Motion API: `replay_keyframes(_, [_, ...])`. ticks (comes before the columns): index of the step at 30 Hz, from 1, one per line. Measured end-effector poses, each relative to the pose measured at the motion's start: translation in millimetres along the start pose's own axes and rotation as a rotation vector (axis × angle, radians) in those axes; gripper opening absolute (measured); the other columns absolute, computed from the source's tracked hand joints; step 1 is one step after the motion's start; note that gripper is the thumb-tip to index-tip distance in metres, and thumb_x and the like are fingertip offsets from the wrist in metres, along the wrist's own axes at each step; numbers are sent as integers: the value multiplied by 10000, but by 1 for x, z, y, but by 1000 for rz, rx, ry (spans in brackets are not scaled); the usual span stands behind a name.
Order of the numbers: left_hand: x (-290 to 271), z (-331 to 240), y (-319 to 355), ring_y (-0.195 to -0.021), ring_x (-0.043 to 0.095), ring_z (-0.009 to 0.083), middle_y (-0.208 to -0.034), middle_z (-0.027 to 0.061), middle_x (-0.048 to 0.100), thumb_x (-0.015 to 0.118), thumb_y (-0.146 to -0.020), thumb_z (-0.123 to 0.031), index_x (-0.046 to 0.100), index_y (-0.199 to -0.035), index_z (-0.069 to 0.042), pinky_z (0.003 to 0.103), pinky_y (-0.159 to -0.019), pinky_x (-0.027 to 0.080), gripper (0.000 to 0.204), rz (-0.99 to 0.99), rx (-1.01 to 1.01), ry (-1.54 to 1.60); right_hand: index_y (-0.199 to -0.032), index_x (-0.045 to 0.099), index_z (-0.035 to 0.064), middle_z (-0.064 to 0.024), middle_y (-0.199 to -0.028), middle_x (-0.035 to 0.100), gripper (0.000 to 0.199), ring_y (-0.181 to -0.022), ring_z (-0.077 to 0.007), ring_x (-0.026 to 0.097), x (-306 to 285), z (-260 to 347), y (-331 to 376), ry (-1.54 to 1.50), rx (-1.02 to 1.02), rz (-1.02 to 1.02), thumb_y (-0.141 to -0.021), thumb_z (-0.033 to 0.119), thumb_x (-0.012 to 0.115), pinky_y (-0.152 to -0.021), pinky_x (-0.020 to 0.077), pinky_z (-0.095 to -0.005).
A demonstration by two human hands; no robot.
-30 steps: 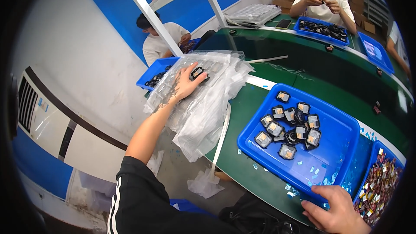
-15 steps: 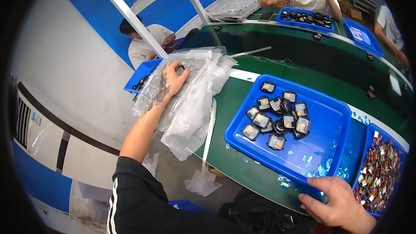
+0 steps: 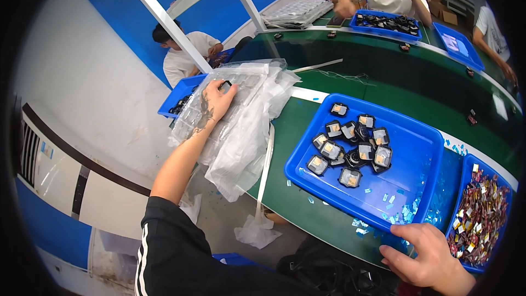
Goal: Unpack small electronic modules from plastic protective trays and sort them into a storage container.
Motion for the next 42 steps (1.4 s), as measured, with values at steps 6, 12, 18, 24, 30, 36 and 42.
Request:
replay_keyframes(6, [-7,-11,-5,-819,673,325,-859,145,680,668,-796,-431,723,-976,-42,435,-755,517,432,24,-16,-101,-925,714,112,-156,-1072,594,284,-816,-280,629,-4,3,-5,17,-21,-3,-666,194,798,-621,496,-360])
replay_keyframes(12, [-14,-7,-13,-763,679,326,-779,161,689,678,-798,-393,726,-927,-31,423,-708,514,387,40,-34,-25,-936,713,106,-156,-1059,595,286,-811,-281,629,-5,4,-6,10,-20,-24,-676,192,795,-609,495,-357])
replay_keyframes(18, [-7,-37,-27,-649,656,332,-663,168,654,693,-789,-363,711,-814,-20,405,-637,501,344,-99,8,98,-946,716,106,-148,-1065,602,279,-818,-272,635,-12,9,2,40,-5,-41,-692,193,796,-612,502,-349])
replay_keyframes(24, [9,-151,-12,-535,503,78,-592,10,609,767,-796,-303,692,-780,45,302,-511,406,356,109,38,719,-950,721,105,-149,-1064,618,268,-836,-273,641,-12,4,4,11,21,-28,-705,179,800,-624,510,-345])
replay_keyframes(30, [67,-275,69,-667,662,279,-751,136,686,692,-797,-320,721,-842,-29,414,-641,522,296,408,279,608,-976,729,109,-160,-1092,608,294,-860,-282,638,-9,13,-1,8,-3,44,-698,174,802,-664,515,-360])
replay_keyframes(36, [116,-273,117,-1118,476,374,-1090,206,589,686,-784,-268,660,-948,-47,483,-959,356,277,109,688,386,-967,725,101,-199,-1137,563,376,-927,-338,615,0,28,-2,11,-38,147,-602,93,815,-751,518,-405])
replay_keyframes(42, [59,-273,155,-1234,466,363,-1208,210,578,710,-788,-228,643,-1091,-54,490,-1015,368,355,-14,457,700,-957,723,98,-193,-1133,557,406,-949,-348,611,24,44,-37,-110,-132,271,-562,65,812,-762,517,-415])
Point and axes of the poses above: each hand's wrist, its own y-axis away from the middle knuckle, its own x-axis out of the palm, z = x × y, the point moved 1 cm from there along -y, towards the middle knuckle
